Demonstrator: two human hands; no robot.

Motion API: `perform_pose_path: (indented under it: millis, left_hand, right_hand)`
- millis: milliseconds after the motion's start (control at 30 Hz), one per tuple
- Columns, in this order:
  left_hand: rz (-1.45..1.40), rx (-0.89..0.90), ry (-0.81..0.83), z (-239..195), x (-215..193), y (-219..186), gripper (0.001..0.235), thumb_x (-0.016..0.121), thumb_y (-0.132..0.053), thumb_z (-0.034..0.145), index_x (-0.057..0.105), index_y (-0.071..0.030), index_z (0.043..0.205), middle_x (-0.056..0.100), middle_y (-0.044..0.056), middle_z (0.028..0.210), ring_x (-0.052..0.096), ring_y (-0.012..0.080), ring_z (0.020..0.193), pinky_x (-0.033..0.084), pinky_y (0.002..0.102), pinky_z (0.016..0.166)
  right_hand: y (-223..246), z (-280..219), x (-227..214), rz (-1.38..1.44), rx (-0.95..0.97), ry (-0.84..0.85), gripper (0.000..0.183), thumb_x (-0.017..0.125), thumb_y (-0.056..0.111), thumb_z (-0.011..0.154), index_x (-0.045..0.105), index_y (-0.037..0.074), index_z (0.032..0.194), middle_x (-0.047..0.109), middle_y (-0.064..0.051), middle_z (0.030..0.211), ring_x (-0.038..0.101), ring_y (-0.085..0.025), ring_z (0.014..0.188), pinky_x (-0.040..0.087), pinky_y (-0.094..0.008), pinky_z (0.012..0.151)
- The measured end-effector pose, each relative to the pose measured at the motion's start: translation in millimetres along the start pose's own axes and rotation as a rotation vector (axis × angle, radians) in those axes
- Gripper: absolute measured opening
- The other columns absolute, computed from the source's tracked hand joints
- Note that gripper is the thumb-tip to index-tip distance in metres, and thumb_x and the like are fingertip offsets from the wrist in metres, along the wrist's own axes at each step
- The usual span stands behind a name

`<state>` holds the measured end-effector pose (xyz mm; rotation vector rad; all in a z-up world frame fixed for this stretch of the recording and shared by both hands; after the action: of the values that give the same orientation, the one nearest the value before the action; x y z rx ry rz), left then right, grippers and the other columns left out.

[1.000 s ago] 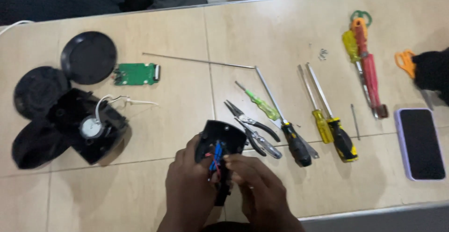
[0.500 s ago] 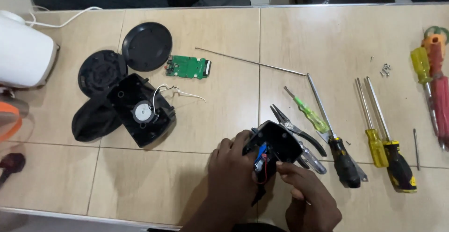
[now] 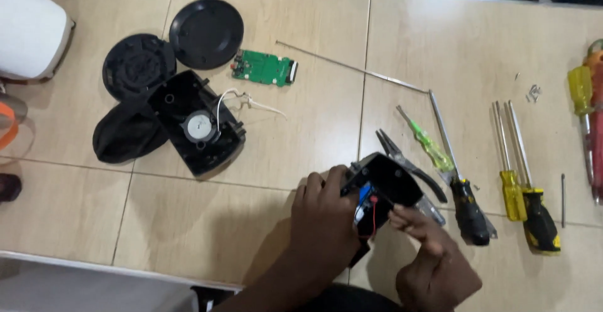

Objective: The person uses a screwdriver to tighten screws on a black electronic device held in their hands. They manipulate the device and wires while working on a tiled floor surrounded by tools and disassembled parts.

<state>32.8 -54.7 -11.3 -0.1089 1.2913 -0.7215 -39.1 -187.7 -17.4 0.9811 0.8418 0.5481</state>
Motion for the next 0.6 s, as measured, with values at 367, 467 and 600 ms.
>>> perform_pose_path:
  millis: [367, 467, 600]
  left_hand:
    - [0.003, 0.073, -0.005, 0.2, -2.8, 0.2, 0.021, 0.08, -0.018, 0.064, 0.07, -0.006, 0.079, 0.065, 0.014, 0.112, 0.054, 0.0346, 0.082, 0.044, 0.046, 0.064]
    - [-0.009, 0.086, -0.042, 2.0, -5.8, -2.4, 0.019, 0.08, -0.015, 0.066, 0.067, -0.004, 0.074, 0.065, 0.015, 0.107, 0.054, 0.0341, 0.081, 0.044, 0.045, 0.063]
    - [-0.042, 0.097, -0.04, 2.8, -8.6, -4.4, 0.033, 0.083, -0.03, 0.073, 0.063, -0.003, 0.073, 0.062, 0.017, 0.102, 0.052, 0.0364, 0.083, 0.041, 0.047, 0.064]
  right_hand:
    - [19.1, 48.4, -6.0, 0.038, 0.248, 0.027, 0.044, 0.033, 0.018, 0.117, 0.057, -0.008, 0.09, 0.074, -0.025, 0.095, 0.073, -0.026, 0.07, 0.063, -0.033, 0.066]
    - [17.4, 52.3, -6.1, 0.089, 0.312, 0.023, 0.043, 0.034, 0.021, 0.117, 0.055, -0.006, 0.091, 0.074, -0.027, 0.096, 0.075, -0.027, 0.072, 0.065, -0.033, 0.068]
    - [2.3, 52.5, -3.6, 0.247, 0.419, -0.085, 0.039, 0.039, 0.025, 0.116, 0.051, 0.0, 0.09, 0.072, -0.027, 0.088, 0.076, -0.03, 0.075, 0.069, -0.035, 0.073]
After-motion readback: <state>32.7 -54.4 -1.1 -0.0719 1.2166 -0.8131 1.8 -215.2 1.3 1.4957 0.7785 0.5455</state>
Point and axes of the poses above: each hand's wrist, its own z-axis towards the middle knuckle, its own x-axis out of the palm, y = z × x, the point moved 5 cm from there along z, towards the middle knuckle
